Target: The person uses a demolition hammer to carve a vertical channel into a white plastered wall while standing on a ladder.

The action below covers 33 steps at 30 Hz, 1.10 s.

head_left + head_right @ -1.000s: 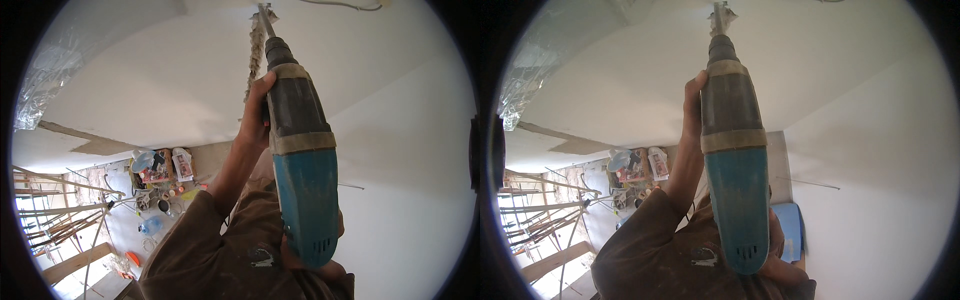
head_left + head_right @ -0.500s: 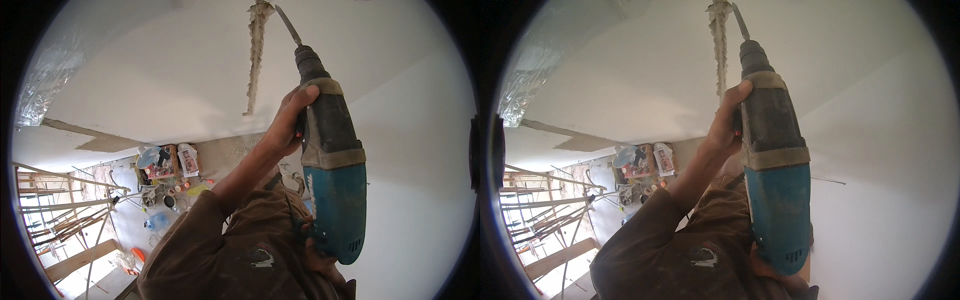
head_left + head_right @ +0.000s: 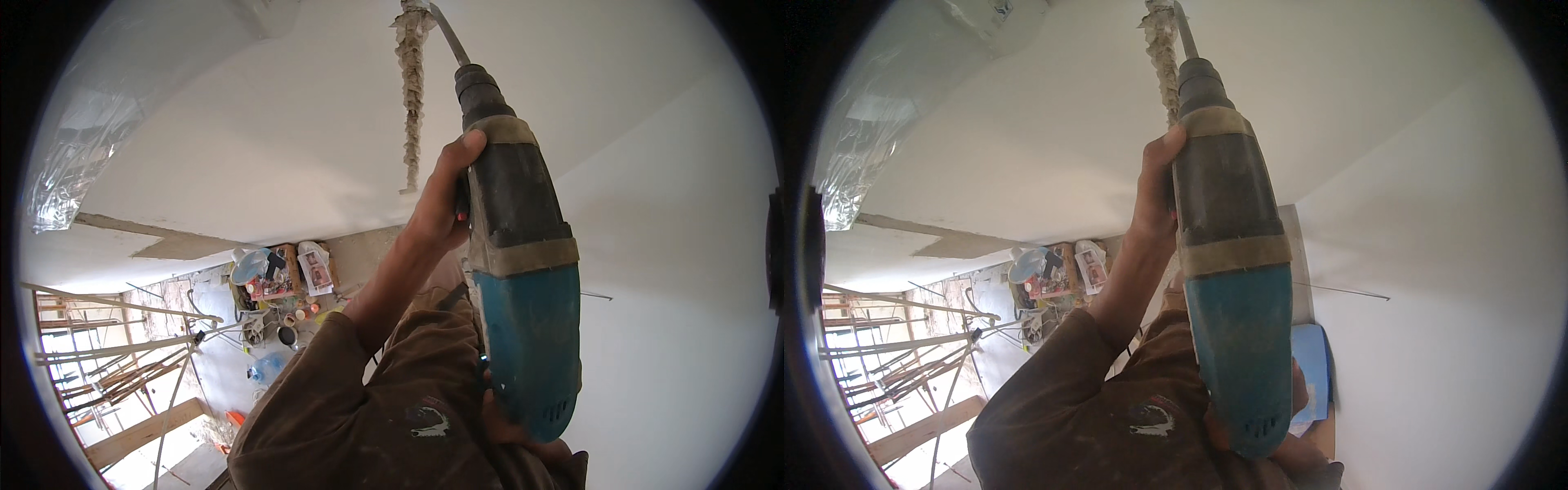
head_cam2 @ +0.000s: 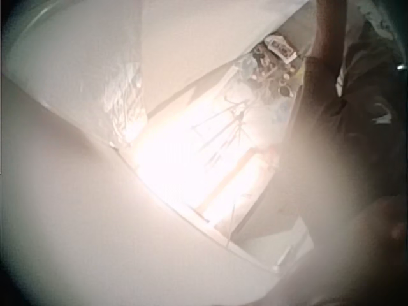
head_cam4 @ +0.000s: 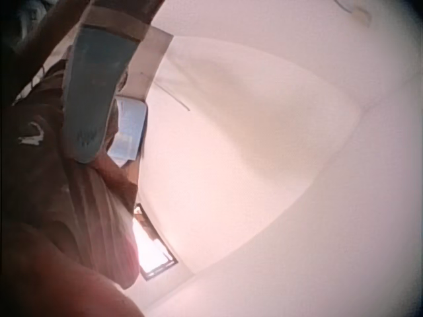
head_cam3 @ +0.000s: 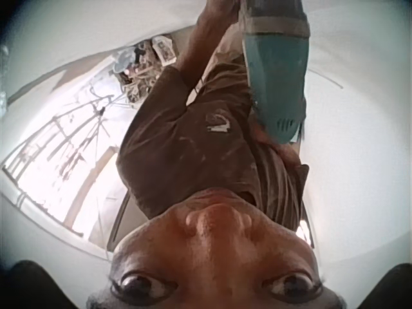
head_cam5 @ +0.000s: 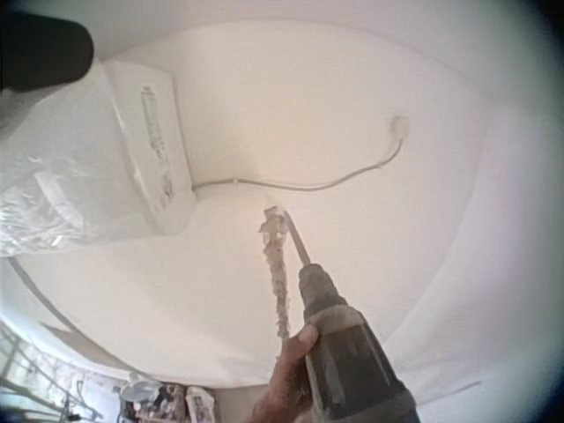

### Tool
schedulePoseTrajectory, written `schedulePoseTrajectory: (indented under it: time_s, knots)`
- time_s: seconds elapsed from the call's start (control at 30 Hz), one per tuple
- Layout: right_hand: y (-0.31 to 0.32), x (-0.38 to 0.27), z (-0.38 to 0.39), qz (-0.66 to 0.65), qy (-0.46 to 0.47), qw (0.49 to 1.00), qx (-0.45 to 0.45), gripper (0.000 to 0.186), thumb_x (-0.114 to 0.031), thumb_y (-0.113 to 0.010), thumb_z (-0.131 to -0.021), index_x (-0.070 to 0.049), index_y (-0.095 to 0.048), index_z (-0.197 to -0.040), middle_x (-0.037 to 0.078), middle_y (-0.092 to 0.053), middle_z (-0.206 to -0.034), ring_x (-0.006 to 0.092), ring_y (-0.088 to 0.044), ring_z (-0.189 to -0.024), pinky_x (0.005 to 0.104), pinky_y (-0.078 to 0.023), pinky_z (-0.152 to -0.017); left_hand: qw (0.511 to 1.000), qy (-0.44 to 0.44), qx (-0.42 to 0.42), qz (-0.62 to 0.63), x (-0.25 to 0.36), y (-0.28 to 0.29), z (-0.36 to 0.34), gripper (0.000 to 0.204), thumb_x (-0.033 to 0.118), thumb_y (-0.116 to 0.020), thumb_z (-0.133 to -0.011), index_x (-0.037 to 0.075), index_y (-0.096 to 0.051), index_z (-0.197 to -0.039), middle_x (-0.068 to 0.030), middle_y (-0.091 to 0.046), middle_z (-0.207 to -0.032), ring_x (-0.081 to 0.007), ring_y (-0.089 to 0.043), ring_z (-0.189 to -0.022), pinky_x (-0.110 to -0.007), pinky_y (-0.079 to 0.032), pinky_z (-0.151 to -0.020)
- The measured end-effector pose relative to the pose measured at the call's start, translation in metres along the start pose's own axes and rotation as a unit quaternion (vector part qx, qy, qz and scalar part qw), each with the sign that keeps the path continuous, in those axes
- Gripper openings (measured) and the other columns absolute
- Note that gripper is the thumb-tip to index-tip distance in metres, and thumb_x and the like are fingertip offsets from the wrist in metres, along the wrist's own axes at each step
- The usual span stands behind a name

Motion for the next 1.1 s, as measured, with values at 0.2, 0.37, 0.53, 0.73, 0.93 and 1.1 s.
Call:
schedulePoseTrajectory:
  time_s: [0.2, 0.37, 0.53, 0.73, 0.93, 1.1]
  knots:
    - [0.042, -0.04, -0.069, 0.09, 0.027, 0.996, -0.011, 0.046, -0.03, -0.07, -0.083, 0.002, -0.06, -0.114, 0.015, -0.066, -0.097, 0.0303, -0.065, -0.081, 0.0375, -0.054, -0.07, 0.998, -0.026, 0.058, 0.002, 0.009, -0.002, -0.005, 0.058, 0.046, -0.058, -0.092, -0.004, -0.054, -0.122, -0.0158, -0.065, -0.106, -0.0222, -0.066, -0.095, -0.035, -0.055, -0.086]
    - [0.067, -0.003, -0.098, -0.463, -0.031, 0.884, 0.062, 0.046, -0.016, -0.077, -0.08, 0.007, -0.054, -0.113, 0.017, -0.062, -0.09, 0.0254, -0.063, -0.076, 0.0368, -0.054, -0.064, 0.997, -0.044, 0.065, -0.007, -0.011, -0.007, -0.046, 0.055, 0.045, -0.06, -0.091, -0.002, -0.055, -0.12, -0.0136, -0.065, -0.104, -0.0215, -0.065, -0.096, -0.034, -0.053, -0.087]
    - [0.081, -0.002, -0.071, -0.512, -0.074, 0.853, 0.073, 0.058, -0.014, -0.078, -0.077, 0.006, -0.05, -0.124, 0.019, -0.064, -0.102, 0.0249, -0.066, -0.085, 0.0376, -0.056, -0.073, 0.995, -0.024, 0.081, -0.049, -0.035, -0.023, -0.03, 0.054, 0.045, -0.057, -0.093, 0.001, -0.054, -0.123, -0.0127, -0.064, -0.108, -0.0226, -0.063, -0.102, -0.035, -0.051, -0.092]
    - [0.07, -0.034, -0.023, -0.387, -0.083, 0.913, 0.094, 0.049, -0.004, -0.067, -0.078, 0.008, -0.051, -0.123, 0.02, -0.065, -0.105, 0.0273, -0.066, -0.095, 0.039, -0.055, -0.083, 0.999, -0.017, 0.04, -0.012, -0.03, -0.039, 0.011, 0.05, 0.043, -0.056, -0.094, -0.002, -0.055, -0.118, -0.0114, -0.065, -0.1, -0.0193, -0.066, -0.089, -0.032, -0.055, -0.08]
    - [0.07, -0.033, -0.031, -0.479, -0.076, 0.873, 0.053, 0.047, -0.001, -0.061, -0.08, 0.006, -0.051, -0.125, 0.018, -0.064, -0.112, 0.0286, -0.063, -0.106, 0.0394, -0.054, -0.091, 0.999, -0.028, 0.04, -0.024, -0.016, -0.039, 0.006, 0.053, 0.045, -0.055, -0.094, -0.002, -0.054, -0.12, -0.0139, -0.065, -0.105, -0.0212, -0.066, -0.095, -0.035, -0.055, -0.084]
    - [0.01, 0.048, -0.019, -0.805, -0.468, 0.354, -0.088, 0.045, -0.003, -0.066, -0.085, 0.002, -0.053, -0.127, 0.013, -0.065, -0.114, 0.0214, -0.064, -0.106, 0.0302, -0.053, -0.092, 0.999, -0.014, 0.038, -0.018, -0.001, -0.023, -0.011, 0.057, 0.047, -0.054, -0.094, -0.002, -0.054, -0.122, -0.0154, -0.064, -0.108, -0.0234, -0.065, -0.098, -0.037, -0.054, -0.088]
Point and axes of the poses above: each hand's wrist, its own z-axis away from the middle knuckle, its own y-axis out of the back of the hand, x = y × z, the point moved 5 cm from there along -z, towards the middle knuckle
